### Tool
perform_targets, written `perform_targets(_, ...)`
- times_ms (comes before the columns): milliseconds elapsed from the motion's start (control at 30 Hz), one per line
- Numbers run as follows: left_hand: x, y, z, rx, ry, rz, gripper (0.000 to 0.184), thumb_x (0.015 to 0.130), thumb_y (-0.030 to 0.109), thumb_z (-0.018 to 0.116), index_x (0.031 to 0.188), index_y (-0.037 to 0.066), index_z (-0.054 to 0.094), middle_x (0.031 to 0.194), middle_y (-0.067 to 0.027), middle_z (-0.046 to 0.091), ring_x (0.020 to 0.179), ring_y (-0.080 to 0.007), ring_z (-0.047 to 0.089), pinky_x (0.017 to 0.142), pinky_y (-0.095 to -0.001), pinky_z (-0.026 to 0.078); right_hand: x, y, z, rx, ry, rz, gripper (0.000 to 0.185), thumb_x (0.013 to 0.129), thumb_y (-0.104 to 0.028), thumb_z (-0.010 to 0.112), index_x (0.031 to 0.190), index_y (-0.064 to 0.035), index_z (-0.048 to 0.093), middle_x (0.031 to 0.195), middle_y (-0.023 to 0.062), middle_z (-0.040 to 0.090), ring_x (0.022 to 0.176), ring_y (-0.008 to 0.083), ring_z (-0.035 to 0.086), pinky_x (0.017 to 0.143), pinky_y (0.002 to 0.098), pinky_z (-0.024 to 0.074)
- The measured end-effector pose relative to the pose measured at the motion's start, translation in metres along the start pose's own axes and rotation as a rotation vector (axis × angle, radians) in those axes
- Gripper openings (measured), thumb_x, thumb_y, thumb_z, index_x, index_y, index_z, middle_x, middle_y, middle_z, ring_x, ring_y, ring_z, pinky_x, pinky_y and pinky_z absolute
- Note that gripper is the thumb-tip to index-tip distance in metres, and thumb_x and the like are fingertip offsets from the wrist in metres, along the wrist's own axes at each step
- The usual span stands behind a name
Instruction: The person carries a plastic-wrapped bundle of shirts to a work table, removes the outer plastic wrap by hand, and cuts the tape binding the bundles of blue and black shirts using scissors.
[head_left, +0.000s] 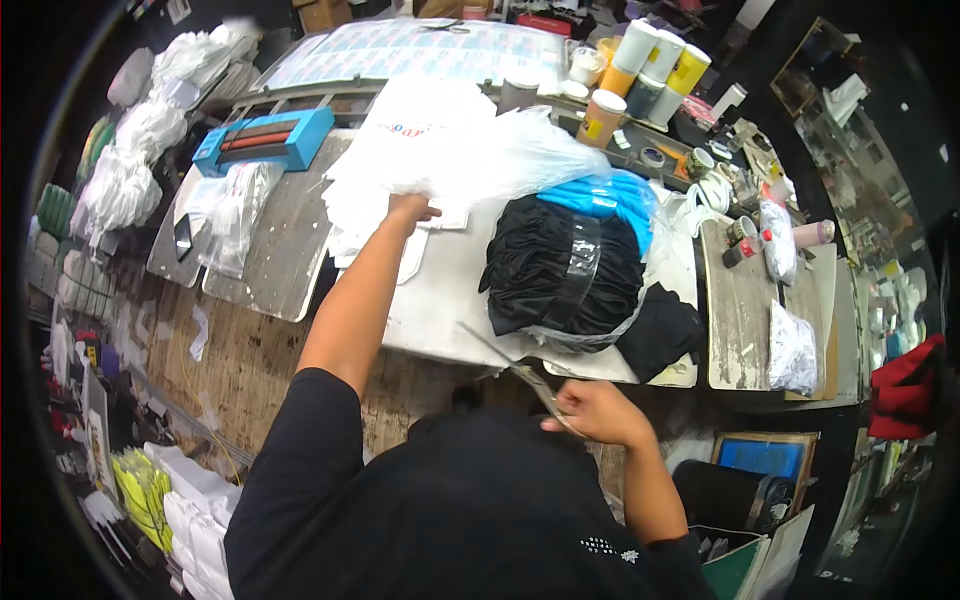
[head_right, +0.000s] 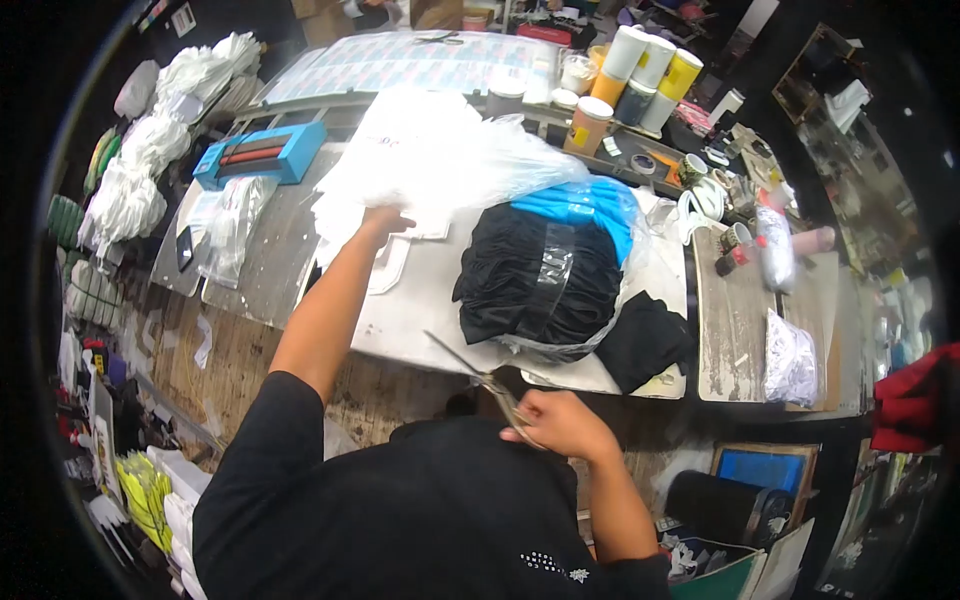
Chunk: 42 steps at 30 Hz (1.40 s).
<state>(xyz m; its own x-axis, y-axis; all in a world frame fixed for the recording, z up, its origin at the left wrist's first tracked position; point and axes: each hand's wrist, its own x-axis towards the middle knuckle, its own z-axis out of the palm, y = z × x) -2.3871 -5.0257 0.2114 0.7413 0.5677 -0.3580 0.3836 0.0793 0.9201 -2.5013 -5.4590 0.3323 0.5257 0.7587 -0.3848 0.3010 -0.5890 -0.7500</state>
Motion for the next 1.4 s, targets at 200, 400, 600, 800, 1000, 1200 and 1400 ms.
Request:
perform_targets(200,0.016,0.084,0.035,-0.617,-0.117,0.199,0.037,0.092,0.010,0.036,0.128,0.004,0.030,0.122,-0.0203,0.045,0.093,-0.0460,0.059,0.076,-0.0528,0.052,-0.058,0.057,-0.027,0.741,0.511,0.169,0.029,0.072,-0.013,0.079,0.082,-0.0056,0.052,0.062,-0.0021,0.054,0.052,0.0045,0.051,0.047,0.0199,0.0420)
perform_targets(400,0.053,0.200,0.055,-0.299,0.134,0.670,0.017,0.087,0.013,0.042,0.098,0.003,0.051,0.096,-0.0118,0.057,0.077,-0.0238,0.060,0.068,-0.0346,0.047,-0.079,0.083,-0.048,0.773,0.880,0.158,0.022,0.081,-0.015,0.070,0.084,-0.0047,0.052,0.067,0.0004,0.055,0.051,0.0068,0.053,0.047,0.0205,0.0442)
perform_targets(600,0.048,0.302,0.145,-0.347,0.080,0.867,0.020,0.086,0.018,0.047,0.093,0.000,0.055,0.084,-0.0115,0.060,0.079,-0.0214,0.059,0.071,-0.0311,0.045,-0.078,0.124,-0.066,0.791,0.934,0.231,0.022,0.082,-0.017,0.070,0.084,-0.0038,0.052,0.065,0.0011,0.055,0.051,0.0068,0.053,0.046,0.0206,0.0446)
perform_targets(800,0.029,0.293,0.278,0.424,0.085,1.140,0.030,0.083,0.027,0.052,0.092,0.000,0.061,0.094,-0.0245,0.062,0.091,-0.0371,0.060,0.081,-0.0423,0.046,-0.061,0.177,-0.105,0.816,0.847,0.295,0.028,0.080,-0.021,0.073,0.083,-0.0034,0.051,0.064,0.0013,0.054,0.052,0.0074,0.054,0.048,0.0212,0.0456)
perform_targets(1000,0.033,0.198,0.367,0.923,-0.314,0.352,0.067,0.079,0.041,0.060,0.118,-0.011,0.041,0.104,-0.0356,0.057,0.094,-0.0428,0.060,0.084,-0.0450,0.048,-0.049,0.239,-0.158,0.781,0.738,0.351,0.031,0.078,-0.021,0.075,0.079,0.0000,0.052,0.062,0.0026,0.056,0.052,0.0069,0.052,0.047,0.0220,0.0435)
perform_targets(1200,0.125,0.125,0.402,1.446,-0.371,0.200,0.060,0.089,0.050,0.042,0.127,0.005,0.051,0.133,-0.0206,0.046,0.124,-0.0370,0.043,0.104,-0.0456,0.032,-0.030,0.284,-0.188,0.509,0.605,0.226,0.037,0.073,-0.026,0.078,0.079,0.0017,0.054,0.061,0.0053,0.056,0.056,0.0071,0.051,0.049,0.0254,0.0428)
perform_targets(1400,0.143,0.128,0.446,1.678,-0.571,0.131,0.050,0.080,0.042,0.054,0.114,0.005,0.062,0.122,-0.0159,0.057,0.113,-0.0307,0.054,0.095,-0.0410,0.041,-0.005,0.297,-0.207,0.383,0.565,0.282,0.033,0.075,-0.024,0.074,0.077,0.0013,0.053,0.065,0.0131,0.058,0.055,0.0236,0.058,0.055,0.0344,0.0466)
